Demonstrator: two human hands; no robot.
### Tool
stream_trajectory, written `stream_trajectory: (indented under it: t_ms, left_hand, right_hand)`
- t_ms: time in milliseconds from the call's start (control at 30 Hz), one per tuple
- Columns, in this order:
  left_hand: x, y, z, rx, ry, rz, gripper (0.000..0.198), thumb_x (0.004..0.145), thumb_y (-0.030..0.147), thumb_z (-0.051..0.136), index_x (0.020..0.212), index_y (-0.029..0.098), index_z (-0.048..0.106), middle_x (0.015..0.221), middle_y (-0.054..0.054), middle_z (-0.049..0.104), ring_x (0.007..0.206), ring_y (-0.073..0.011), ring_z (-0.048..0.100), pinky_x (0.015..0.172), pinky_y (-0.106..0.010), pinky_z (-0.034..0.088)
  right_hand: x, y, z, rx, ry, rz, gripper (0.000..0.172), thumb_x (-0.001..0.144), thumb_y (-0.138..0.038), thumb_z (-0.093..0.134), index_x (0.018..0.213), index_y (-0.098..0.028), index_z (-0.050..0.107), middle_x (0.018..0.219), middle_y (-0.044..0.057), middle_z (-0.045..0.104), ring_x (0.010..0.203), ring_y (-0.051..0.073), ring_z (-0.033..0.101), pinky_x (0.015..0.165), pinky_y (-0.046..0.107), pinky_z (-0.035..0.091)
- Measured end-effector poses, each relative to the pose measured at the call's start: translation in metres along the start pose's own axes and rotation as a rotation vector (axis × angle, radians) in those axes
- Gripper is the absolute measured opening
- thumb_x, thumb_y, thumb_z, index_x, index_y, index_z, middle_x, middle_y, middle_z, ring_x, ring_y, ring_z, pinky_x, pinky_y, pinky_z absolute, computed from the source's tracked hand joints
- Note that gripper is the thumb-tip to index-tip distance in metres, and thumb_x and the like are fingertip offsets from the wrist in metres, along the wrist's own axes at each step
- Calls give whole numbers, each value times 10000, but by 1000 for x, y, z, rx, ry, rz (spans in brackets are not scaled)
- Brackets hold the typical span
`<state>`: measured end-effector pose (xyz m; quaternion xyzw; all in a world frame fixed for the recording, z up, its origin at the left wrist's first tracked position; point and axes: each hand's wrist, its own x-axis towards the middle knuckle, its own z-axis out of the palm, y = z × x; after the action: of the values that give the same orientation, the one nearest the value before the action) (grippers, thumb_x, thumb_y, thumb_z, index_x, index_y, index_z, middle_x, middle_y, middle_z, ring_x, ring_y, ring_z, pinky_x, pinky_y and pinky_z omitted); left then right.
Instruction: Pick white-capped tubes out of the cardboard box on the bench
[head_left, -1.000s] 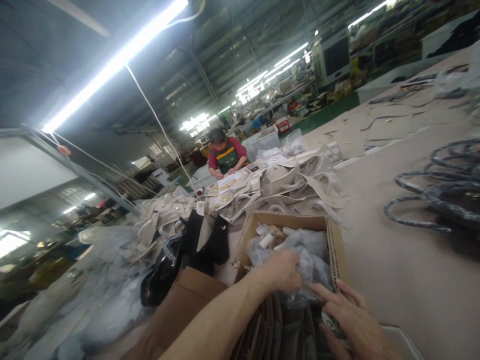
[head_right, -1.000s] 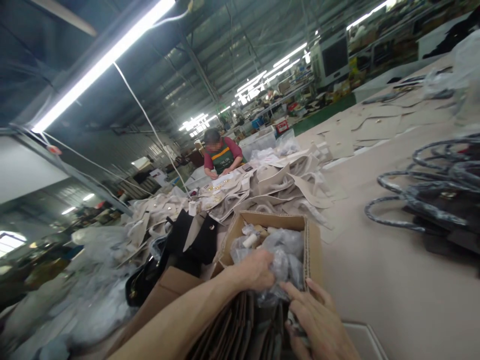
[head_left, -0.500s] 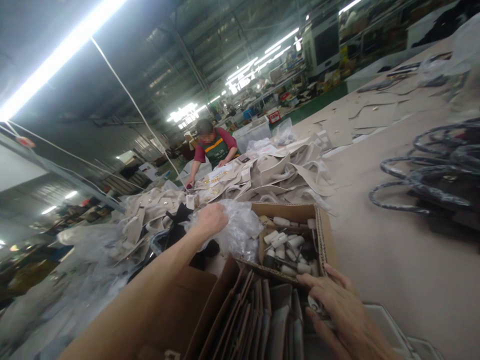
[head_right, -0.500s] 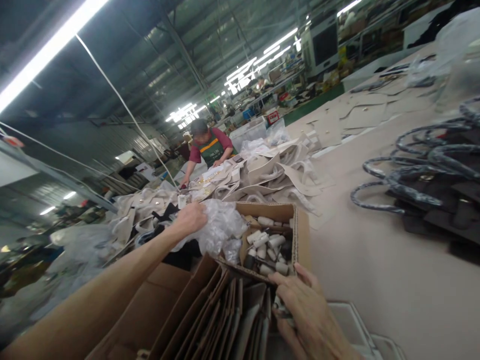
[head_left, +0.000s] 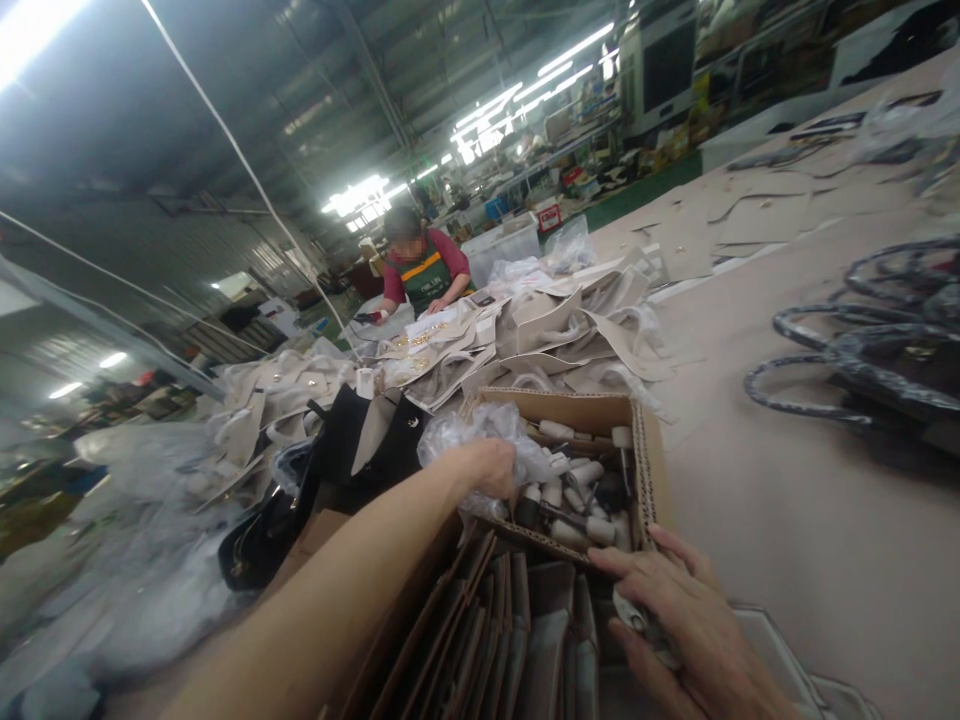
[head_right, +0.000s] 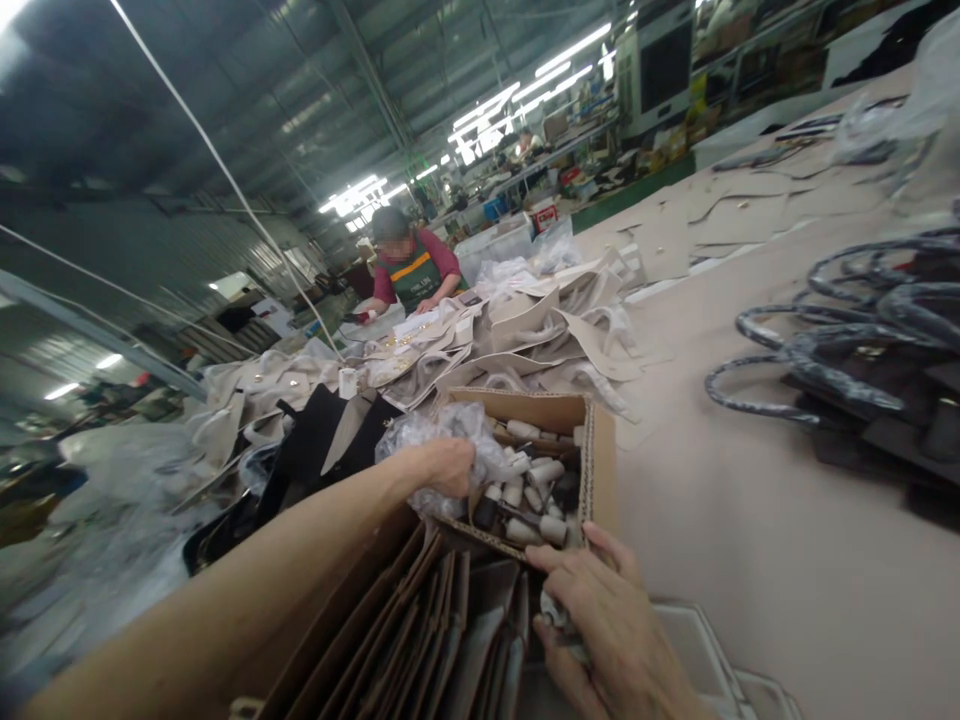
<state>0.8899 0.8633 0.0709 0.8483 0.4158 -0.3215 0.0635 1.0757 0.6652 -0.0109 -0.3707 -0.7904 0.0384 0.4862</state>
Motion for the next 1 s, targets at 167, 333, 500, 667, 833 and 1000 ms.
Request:
stream_trajectory:
  t_ms: [167,333,500,667,833,1000]
  left_hand:
    - [-35,-4,-43,-25,-33,78,502,757,306,743,1219,115,698,1137,-173,732,1002,-332,701,806,-350,575]
    - [-45,30,-65,44,458,13,246,893,187,545,988,107,756,1029,-176,737,1002,-336,701,878,-412,553]
    - [-7,76,-24,-283,277,-24,197,799,208,655,931,133,781,971,-166,761,962,-338,718,803,-382,576]
    - [21,85,10,-444,199,-71,259,731,318,777,952,186,795,983,-125,770,972,-324,716,806,-363,572]
    - [33,89,19,-534,213,-145,257,750,346,773,949,187,813,947,-112,770,921,-300,715,778,-349,554]
    - [25,83,17,-581,272,-22,197,790,211,702,950,170,810,911,-77,762,902,-247,686,792,-313,518]
  right_hand:
    - [0,1,-2,2,-9,-2,268,922,-69,511,1179,-143,500,1233,126,650,1172,192,592,1215,434,196]
    - [0,0,-2,5,4,4,266,925,-59,500,1172,-159,493,1229,116,654,1161,183,598,1211,418,205]
    - [2,-2,-5,-4,2,6,267,930,-79,488,1183,-164,495,1223,108,661,1142,183,616,1219,390,178]
    - [4,-3,-6,-12,26,10,312,918,-73,481,1217,-162,500,1218,106,671,1156,181,619,1227,371,160]
    - [0,-1,-3,-6,-17,11,339,930,-76,475,1263,-138,495,1260,134,645,1235,194,571,1230,411,138]
    - [-1,0,-3,0,21,11,328,920,-63,481,1236,-150,495,1231,105,661,1189,177,595,1230,387,146]
